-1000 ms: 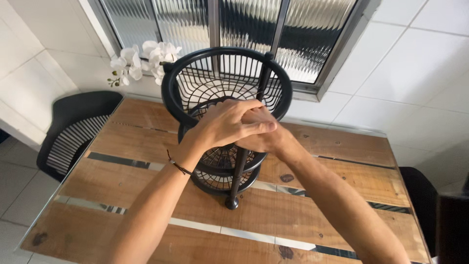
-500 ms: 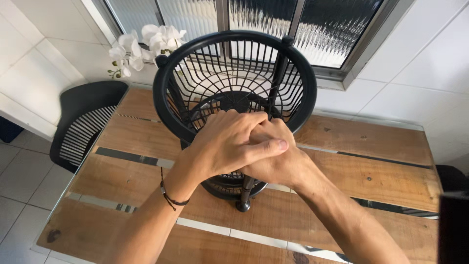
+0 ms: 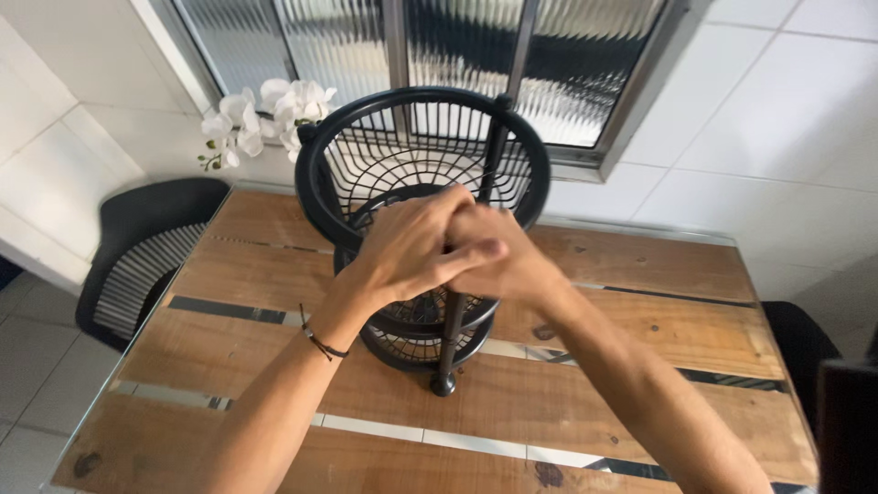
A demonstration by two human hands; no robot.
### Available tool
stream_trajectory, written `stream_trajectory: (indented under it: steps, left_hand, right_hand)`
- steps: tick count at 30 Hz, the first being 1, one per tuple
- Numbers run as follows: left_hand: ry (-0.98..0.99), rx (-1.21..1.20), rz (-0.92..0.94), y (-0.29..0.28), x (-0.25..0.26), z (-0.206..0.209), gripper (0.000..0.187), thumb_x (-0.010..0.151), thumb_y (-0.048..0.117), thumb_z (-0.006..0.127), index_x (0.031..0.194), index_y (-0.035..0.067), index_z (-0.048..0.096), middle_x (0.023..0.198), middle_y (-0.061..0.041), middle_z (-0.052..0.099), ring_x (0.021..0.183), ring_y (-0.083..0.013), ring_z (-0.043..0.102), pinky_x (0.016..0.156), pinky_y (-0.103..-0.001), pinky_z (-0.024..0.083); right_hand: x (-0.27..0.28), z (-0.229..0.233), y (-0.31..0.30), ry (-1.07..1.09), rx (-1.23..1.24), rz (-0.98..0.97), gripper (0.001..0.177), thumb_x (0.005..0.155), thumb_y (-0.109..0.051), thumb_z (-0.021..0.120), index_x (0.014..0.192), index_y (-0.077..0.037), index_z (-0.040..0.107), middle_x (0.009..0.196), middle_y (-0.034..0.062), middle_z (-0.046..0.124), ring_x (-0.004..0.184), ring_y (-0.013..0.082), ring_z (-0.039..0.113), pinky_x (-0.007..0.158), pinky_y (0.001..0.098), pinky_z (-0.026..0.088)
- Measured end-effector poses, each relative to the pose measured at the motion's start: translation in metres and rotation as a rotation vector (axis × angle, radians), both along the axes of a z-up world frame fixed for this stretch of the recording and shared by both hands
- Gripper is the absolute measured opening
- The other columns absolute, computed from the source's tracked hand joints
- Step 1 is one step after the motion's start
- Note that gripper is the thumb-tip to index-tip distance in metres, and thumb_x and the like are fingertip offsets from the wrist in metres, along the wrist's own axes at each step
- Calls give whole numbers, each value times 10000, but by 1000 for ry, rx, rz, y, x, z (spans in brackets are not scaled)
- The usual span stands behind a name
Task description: The person assembles a black wire plant stand by connecting circular wire baskets to a central vertical pole and inserting horizontal support rods. They secure the components by hand and adjust the structure to ensure stability.
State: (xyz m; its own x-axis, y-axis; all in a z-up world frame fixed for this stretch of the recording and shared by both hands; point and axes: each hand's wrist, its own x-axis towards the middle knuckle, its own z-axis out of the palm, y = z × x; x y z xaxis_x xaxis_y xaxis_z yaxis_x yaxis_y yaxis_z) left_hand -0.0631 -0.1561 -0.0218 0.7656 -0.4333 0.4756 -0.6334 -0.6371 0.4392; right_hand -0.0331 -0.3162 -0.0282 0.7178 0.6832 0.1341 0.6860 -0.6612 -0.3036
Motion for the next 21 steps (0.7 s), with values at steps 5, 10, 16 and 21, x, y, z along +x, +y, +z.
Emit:
stream_trajectory:
  steps: [5,10,16,21]
  left_hand:
    - [-75,106,65,11,1,-9,846,810,824,477,1100,56,678,684,-36,682,495,-149,631,403,-294,470]
    - [29,422,38,31,12,-8,565,858,667,614,960,138,786,791,-64,766,761,-191,710,696,-372,583]
    - [-491,339,-215,78,10,-11,371,886,486,726,997,139,793,1079,-59,766,1169,-217,635,1140,-439,398]
    - [-470,421,-35,131,-3,-10,326,813,329,785,1123,229,779,1213,-22,713,1114,-236,610,930,-351,515]
  right_hand:
    - [32,15,-57,-233,-74,291,931,503,-462,994,1327,-139,706,1281,124,709,1173,352,593,983,560,400]
    - [27,-6,-62,-286,-166,-22,333,876,-242,723,1190,-139,686,1254,37,697,1292,224,598,1259,549,201]
    - [-22,-23,-35,-506,-53,-25,372,946,-39,613,1314,-79,639,1247,111,706,1213,255,650,1177,608,306]
    - [-54,-16,-2,-462,67,93,587,843,13,674,1418,8,558,1317,203,662,1155,326,656,1056,558,426]
